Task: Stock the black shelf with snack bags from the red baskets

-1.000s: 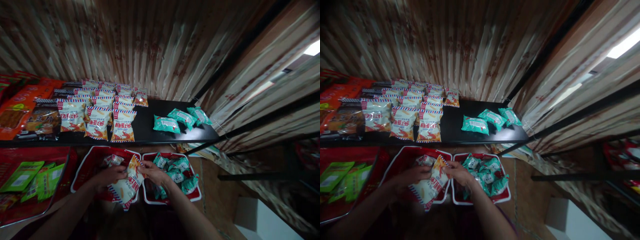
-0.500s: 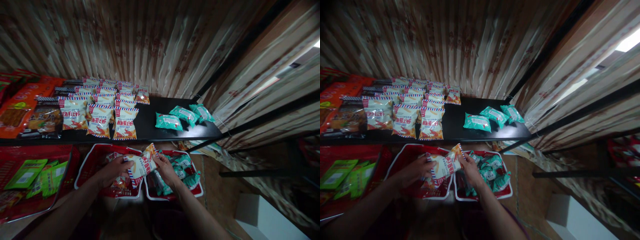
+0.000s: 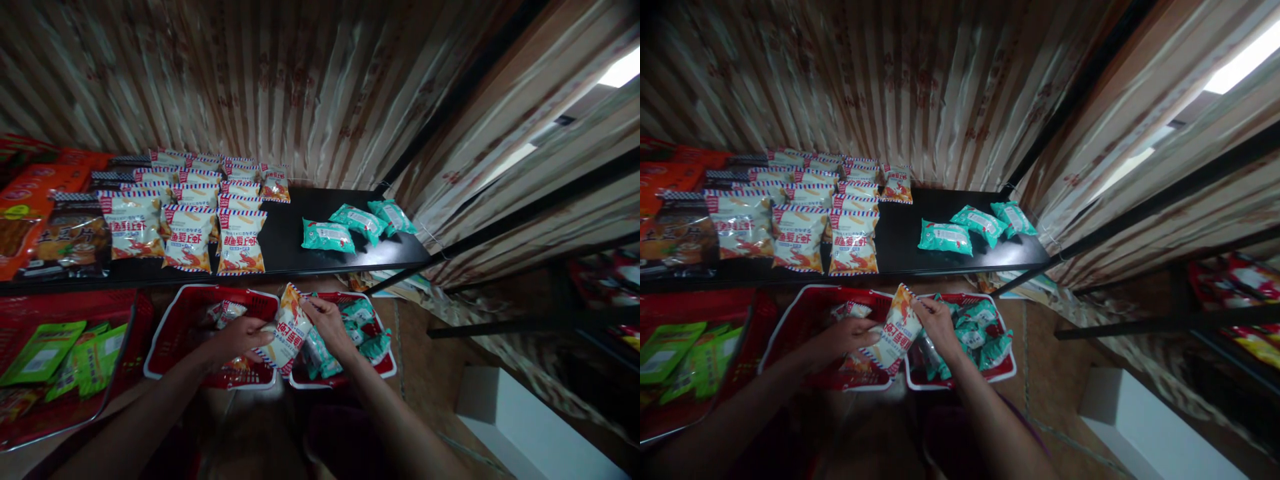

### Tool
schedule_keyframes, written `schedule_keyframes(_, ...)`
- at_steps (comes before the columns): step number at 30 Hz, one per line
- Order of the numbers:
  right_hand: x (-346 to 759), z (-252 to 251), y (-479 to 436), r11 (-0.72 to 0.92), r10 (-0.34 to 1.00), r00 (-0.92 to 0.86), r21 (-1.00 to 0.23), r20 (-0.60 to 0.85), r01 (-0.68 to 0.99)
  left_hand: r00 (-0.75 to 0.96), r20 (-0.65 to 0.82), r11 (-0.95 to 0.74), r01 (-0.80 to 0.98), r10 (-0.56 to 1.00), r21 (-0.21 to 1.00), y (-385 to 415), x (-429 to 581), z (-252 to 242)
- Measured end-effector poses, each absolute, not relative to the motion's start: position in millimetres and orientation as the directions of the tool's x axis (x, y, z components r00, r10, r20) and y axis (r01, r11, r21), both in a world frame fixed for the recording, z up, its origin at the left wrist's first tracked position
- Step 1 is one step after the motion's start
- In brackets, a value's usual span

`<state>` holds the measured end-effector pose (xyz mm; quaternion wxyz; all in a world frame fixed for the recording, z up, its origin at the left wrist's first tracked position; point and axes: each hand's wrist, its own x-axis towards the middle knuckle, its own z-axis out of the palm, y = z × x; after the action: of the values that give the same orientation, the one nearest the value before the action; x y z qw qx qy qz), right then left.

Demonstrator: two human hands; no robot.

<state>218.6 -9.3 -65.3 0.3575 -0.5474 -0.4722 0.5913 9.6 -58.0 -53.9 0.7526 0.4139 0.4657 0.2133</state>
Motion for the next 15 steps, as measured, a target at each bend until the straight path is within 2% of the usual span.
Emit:
schedule_keyframes(7, 217, -70, -4, -0.313, 0.939, -0.113, -0.943, -0.325, 0.113, 0.430, -0.514, 0.556, 0.033, 0.742, 0.830, -64, 12, -64)
schedule_keyframes(15, 214, -69, -1, -0.367, 0.912, -0.152, -0.924, -0.380, 0.106, 0.472, -0.574, 0.616, 0.080, 0.669, 0.784, -65, 2, -68)
